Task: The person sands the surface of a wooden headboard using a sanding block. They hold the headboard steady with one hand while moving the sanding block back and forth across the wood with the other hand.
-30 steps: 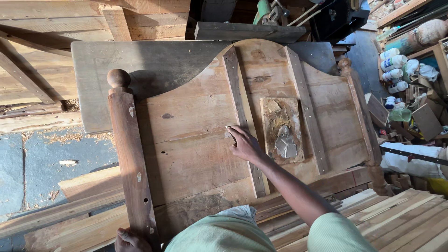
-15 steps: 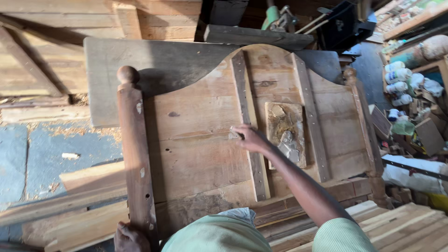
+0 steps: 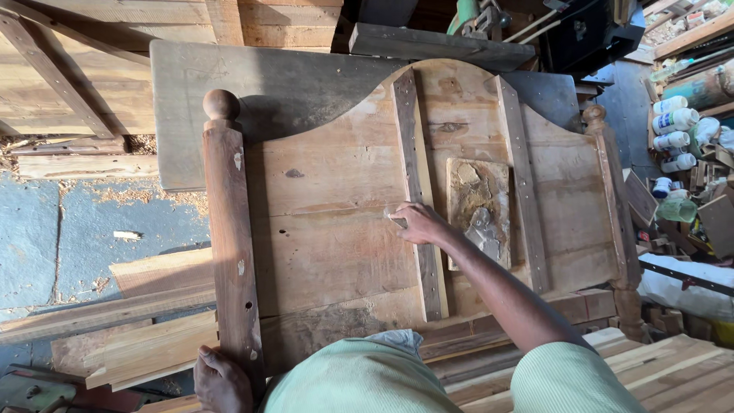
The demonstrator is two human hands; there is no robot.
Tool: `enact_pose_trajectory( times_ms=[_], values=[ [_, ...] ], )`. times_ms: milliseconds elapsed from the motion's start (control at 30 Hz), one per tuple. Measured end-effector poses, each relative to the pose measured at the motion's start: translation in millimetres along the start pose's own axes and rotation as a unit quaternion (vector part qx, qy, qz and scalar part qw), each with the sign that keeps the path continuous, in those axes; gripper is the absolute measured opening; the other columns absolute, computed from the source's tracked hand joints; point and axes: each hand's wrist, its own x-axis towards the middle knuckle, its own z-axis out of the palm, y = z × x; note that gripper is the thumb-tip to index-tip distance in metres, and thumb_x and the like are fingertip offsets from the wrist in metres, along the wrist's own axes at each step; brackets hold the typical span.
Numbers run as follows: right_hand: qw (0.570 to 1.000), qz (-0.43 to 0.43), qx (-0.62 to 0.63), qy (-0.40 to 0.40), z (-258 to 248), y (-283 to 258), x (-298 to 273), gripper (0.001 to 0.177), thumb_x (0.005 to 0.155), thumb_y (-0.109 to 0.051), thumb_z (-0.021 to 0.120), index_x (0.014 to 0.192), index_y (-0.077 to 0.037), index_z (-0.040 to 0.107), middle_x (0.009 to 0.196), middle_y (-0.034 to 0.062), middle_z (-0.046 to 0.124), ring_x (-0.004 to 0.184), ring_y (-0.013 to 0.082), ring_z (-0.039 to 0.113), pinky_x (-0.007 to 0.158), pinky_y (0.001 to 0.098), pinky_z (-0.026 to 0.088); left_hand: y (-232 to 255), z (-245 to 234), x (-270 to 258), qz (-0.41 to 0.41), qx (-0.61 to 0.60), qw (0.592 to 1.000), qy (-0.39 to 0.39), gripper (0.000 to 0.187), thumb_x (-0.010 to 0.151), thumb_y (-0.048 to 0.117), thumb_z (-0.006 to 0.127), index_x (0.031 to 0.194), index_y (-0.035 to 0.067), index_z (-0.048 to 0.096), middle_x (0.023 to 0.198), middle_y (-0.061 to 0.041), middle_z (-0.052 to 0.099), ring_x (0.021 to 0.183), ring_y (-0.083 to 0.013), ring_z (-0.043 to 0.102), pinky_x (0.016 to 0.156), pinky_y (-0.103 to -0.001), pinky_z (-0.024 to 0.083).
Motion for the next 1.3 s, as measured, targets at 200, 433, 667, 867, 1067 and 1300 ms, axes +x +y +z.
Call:
enact_pose_trajectory(
  times_ms=[200, 433, 667, 867, 1067, 1300],
  values=[
    [0.996, -0.042, 0.051, 0.059, -5.1, -25.4, -23.7, 0.056, 0.083, -0.007, 0.069, 0.138, -0.015, 0.062, 0.147, 0.0129, 0.053, 0.12, 0.0256, 0.06, 0.095, 0.0401, 0.055, -1.6, 5.6, 1.9, 0.024, -0.017, 0.999, 0.018, 0.069, 0.119, 0.052, 0.027, 0.103, 0.003, 0.072, 0.102, -0.023, 0.069, 0.097, -0.0429, 0.066, 0.088, -0.055, 0.049],
    [0.999, 0.03, -0.038, 0.005, 3.9, -54.4, -23.7, 0.05, 0.095, -0.014, 0.062, 0.145, -0.011, 0.059, 0.145, 0.0147, 0.06, 0.112, 0.0293, 0.072, 0.087, 0.0417, 0.065, -16.4, 14.8, -1.7, 0.061, -0.043, 0.996, 0.044, 0.072, 0.118, 0.054, 0.027, 0.1, 0.001, 0.072, 0.093, -0.024, 0.068, 0.089, -0.0443, 0.066, 0.08, -0.055, 0.05],
    [0.955, -0.106, 0.024, 0.276, 46.4, -22.7, -41.9, 0.057, 0.081, -0.016, 0.075, 0.136, -0.004, 0.062, 0.146, 0.012, 0.056, 0.124, 0.0281, 0.064, 0.105, 0.0417, 0.052, -11.9, 11.4, 4.7, 0.025, -0.033, 0.999, 0.021, 0.078, 0.12, 0.057, 0.025, 0.097, -0.002, 0.07, 0.093, -0.025, 0.067, 0.09, -0.0433, 0.068, 0.083, -0.053, 0.053],
    [0.914, -0.079, -0.037, 0.396, 81.9, -36.2, -42.3, 0.06, 0.074, -0.017, 0.075, 0.132, -0.006, 0.065, 0.142, 0.0112, 0.06, 0.127, 0.0286, 0.064, 0.1, 0.0387, 0.055, -2.4, 1.6, 0.8, 0.013, -0.026, 1.0, 0.004, 0.076, 0.117, 0.058, 0.026, 0.108, -0.001, 0.073, 0.101, -0.027, 0.07, 0.092, -0.0449, 0.067, 0.082, -0.053, 0.051],
    [0.997, 0.018, 0.04, 0.058, 29.9, -16.0, -50.8, 0.046, 0.092, -0.026, 0.069, 0.136, -0.013, 0.066, 0.143, 0.0111, 0.061, 0.126, 0.0267, 0.064, 0.106, 0.042, 0.053, 5.9, 5.8, 2.0, -0.006, 0.006, 0.999, 0.049, 0.075, 0.114, 0.059, 0.029, 0.109, 0.001, 0.077, 0.103, -0.027, 0.071, 0.093, -0.0463, 0.067, 0.083, -0.056, 0.05],
    [0.988, 0.005, 0.055, 0.145, -23.2, -25.8, 2.0, 0.053, 0.09, -0.028, 0.073, 0.137, -0.01, 0.059, 0.145, 0.0125, 0.055, 0.129, 0.0292, 0.056, 0.111, 0.0481, 0.043, -18.2, 8.7, 3.1, 0.056, -0.043, 0.996, 0.053, 0.072, 0.12, 0.051, 0.03, 0.101, -0.002, 0.076, 0.096, -0.024, 0.072, 0.088, -0.0425, 0.068, 0.079, -0.052, 0.052]
  ],
)
